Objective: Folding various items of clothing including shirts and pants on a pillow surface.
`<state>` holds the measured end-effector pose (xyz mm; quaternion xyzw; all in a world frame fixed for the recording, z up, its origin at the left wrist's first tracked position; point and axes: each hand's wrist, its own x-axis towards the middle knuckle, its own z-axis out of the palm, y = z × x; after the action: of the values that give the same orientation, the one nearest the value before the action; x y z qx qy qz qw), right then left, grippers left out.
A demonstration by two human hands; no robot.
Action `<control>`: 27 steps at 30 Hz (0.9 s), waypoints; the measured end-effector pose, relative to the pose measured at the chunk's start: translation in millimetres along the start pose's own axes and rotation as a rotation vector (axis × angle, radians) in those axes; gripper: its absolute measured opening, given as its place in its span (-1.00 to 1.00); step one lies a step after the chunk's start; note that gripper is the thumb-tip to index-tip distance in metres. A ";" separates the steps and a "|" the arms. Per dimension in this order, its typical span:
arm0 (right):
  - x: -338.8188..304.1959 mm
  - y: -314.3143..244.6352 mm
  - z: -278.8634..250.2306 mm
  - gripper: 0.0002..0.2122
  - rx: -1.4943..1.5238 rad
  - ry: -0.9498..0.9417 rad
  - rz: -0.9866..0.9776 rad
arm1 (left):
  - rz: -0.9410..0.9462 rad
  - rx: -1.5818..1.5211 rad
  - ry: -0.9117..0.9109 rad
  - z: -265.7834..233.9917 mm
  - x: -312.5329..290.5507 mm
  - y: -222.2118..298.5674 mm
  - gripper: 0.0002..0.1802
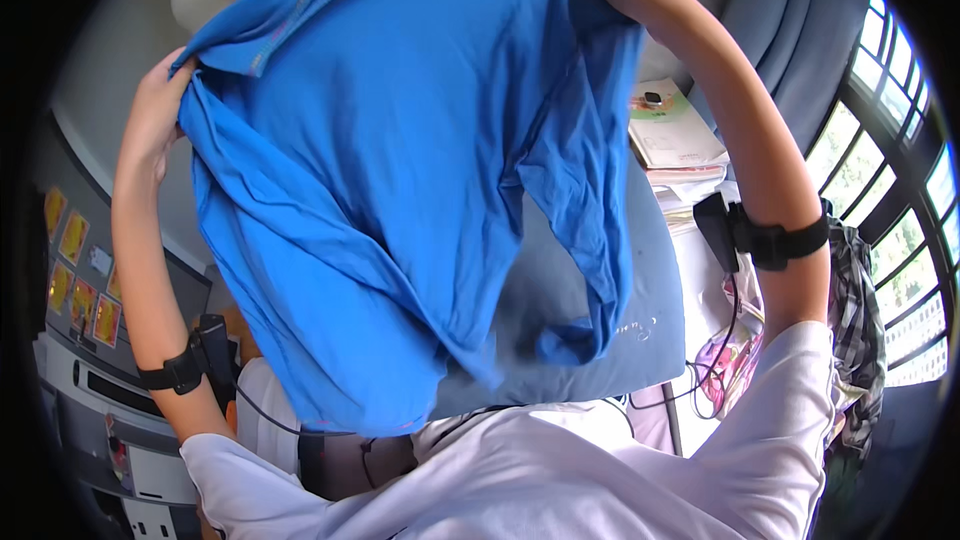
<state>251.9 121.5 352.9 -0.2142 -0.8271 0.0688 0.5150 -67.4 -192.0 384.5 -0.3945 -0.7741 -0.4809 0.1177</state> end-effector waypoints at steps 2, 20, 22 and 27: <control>-5.1 -1.2 -18.8 -0.55 -0.004 0.037 -0.099 | -0.002 -0.391 -0.227 -6.7 -5.9 -0.9 -0.59; -57.9 131.7 42.0 -0.63 -0.755 -0.198 0.032 | -0.382 -0.163 -0.733 197.0 -51.4 -120.1 -0.51; -108.8 164.0 94.4 -0.56 -0.642 -0.295 0.246 | -0.626 -0.334 -0.747 244.2 -78.6 -163.5 -0.44; -229.5 197.1 115.8 -0.45 -0.363 -0.390 0.318 | -0.225 0.023 -0.373 284.0 -176.2 -188.2 0.05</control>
<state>292.4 213.4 45.0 -0.4123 -0.8652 0.0394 0.2826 -31.2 -84.4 18.1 -0.3862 -0.8270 -0.4010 -0.0776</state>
